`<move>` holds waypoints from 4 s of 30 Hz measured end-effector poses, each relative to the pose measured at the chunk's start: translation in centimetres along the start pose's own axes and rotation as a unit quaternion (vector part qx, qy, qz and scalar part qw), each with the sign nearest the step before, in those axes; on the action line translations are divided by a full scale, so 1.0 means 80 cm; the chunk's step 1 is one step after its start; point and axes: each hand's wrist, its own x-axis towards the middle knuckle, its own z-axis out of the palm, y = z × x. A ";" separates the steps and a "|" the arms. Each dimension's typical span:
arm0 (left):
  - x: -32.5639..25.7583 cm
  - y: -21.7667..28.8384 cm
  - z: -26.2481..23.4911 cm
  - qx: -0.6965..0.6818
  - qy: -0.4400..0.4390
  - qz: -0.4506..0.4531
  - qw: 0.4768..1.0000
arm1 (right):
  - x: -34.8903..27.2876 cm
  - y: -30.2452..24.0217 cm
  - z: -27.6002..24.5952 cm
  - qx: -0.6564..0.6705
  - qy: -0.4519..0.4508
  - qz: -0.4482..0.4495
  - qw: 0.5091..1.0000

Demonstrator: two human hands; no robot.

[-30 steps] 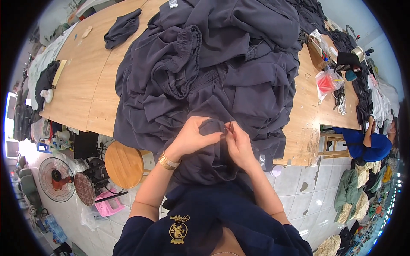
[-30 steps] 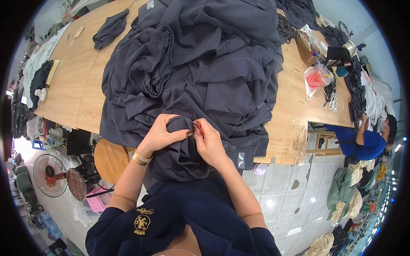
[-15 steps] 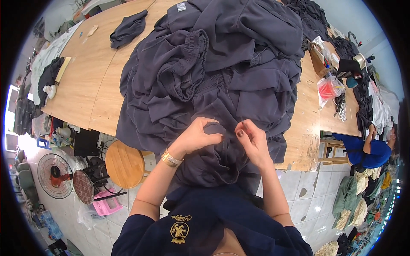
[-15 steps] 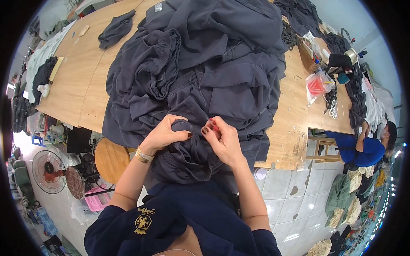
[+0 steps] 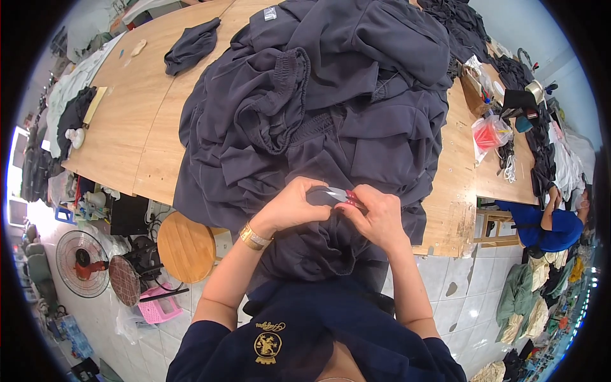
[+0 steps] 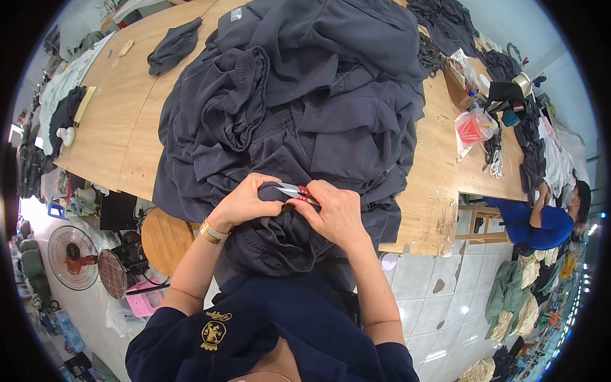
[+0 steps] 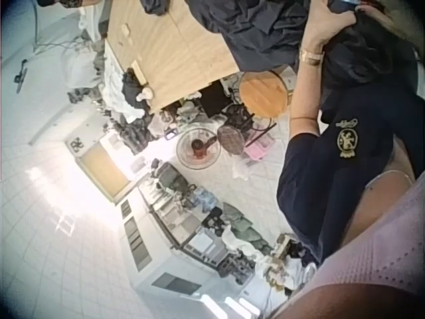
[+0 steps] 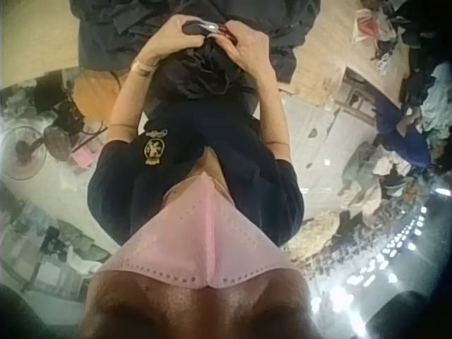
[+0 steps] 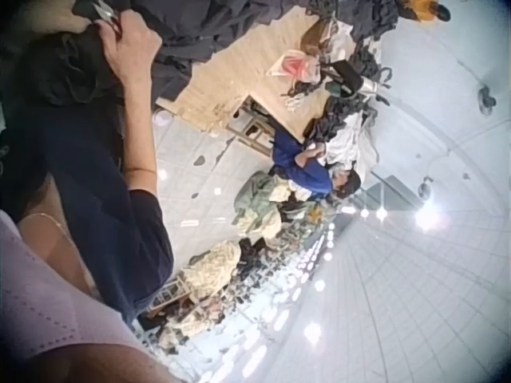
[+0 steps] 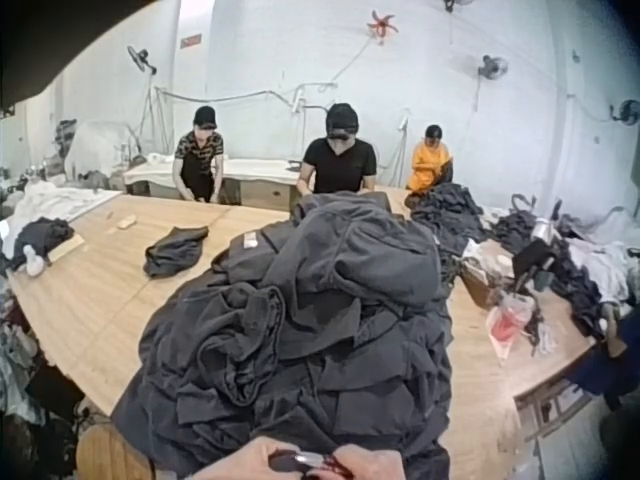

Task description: Trim loose threads from finished garments using small snips or scissors.

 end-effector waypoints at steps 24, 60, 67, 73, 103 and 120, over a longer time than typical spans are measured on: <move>0.002 0.019 0.003 0.184 -0.004 0.011 0.983 | 0.014 0.008 -0.026 -0.036 -0.052 -0.061 0.996; -0.073 -0.053 0.004 0.428 0.203 -0.112 0.874 | -0.011 -0.009 0.021 0.310 0.021 0.131 0.942; -0.077 -0.042 -0.009 0.243 0.142 -0.047 0.959 | -0.008 0.032 -0.010 0.301 0.288 0.134 0.899; -0.059 -0.017 -0.008 -0.339 0.169 0.070 0.923 | -0.012 0.050 -0.002 0.316 0.256 0.178 0.896; -0.072 -0.027 -0.009 0.311 0.288 -0.163 0.891 | -0.020 0.055 0.032 0.272 0.167 0.261 0.911; -0.064 -0.045 -0.035 -0.617 -0.003 0.192 0.763 | -0.018 0.010 0.013 0.507 0.317 0.225 0.769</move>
